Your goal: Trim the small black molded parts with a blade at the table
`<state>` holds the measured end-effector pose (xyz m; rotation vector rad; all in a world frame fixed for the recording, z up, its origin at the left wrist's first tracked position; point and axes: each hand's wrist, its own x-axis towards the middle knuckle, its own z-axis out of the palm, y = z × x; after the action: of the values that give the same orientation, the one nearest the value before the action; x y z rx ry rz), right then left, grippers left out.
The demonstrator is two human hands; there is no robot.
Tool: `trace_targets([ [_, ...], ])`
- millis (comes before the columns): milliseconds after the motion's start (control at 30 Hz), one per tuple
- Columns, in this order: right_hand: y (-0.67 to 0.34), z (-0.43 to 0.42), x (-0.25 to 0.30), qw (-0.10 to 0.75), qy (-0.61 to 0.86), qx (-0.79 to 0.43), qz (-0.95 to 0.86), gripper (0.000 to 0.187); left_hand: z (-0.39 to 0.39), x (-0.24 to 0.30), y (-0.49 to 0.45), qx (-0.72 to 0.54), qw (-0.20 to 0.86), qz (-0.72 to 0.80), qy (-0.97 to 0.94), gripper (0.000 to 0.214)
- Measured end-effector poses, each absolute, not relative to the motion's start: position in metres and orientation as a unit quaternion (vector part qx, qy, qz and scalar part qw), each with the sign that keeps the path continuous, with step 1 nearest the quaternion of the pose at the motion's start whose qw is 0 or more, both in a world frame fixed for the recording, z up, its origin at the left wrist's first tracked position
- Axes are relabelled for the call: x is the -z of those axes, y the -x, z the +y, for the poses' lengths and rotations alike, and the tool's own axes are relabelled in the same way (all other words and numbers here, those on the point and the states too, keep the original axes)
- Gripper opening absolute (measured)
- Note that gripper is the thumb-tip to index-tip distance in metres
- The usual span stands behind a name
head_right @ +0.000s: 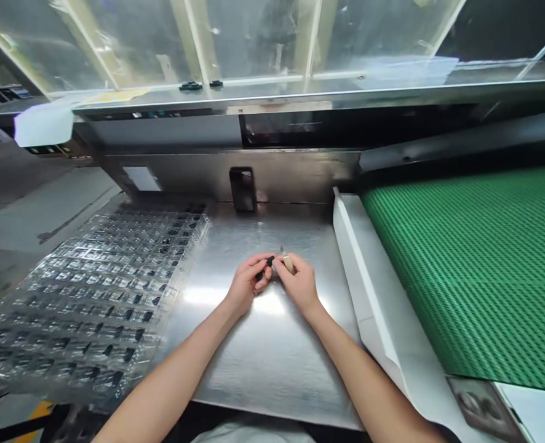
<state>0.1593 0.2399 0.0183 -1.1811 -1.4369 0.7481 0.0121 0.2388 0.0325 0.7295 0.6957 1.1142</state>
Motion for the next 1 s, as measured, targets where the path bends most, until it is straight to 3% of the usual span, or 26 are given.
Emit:
trace_targets([
  [167, -0.1604, 0.2389, -0.0172, 0.527, 0.492, -0.329, -0.610, 0.033, 0.2382, -0.0312, -0.0125, -0.512, 0.726, 0.315, -0.335, 0.047],
  [400, -0.1593, 0.2354, -0.0215, 0.531, 0.492, -0.307, -0.617, 0.036, 0.2374, -0.0339, -0.0114, -0.492, 0.721, 0.334, -0.355, 0.044],
  [867, -0.1612, 0.2360, -0.0227, 0.523, 0.474, -0.259, -0.659, 0.018, 0.2384, -0.0260, -0.0163, -0.542, 0.669, 0.367, -0.353, 0.048],
  [1000, -0.1632, 0.2372, -0.0235, 0.543, 0.483, -0.267, -0.633, 0.020, 0.2377, -0.0270, -0.0156, -0.539, 0.670, 0.370, -0.352, 0.045],
])
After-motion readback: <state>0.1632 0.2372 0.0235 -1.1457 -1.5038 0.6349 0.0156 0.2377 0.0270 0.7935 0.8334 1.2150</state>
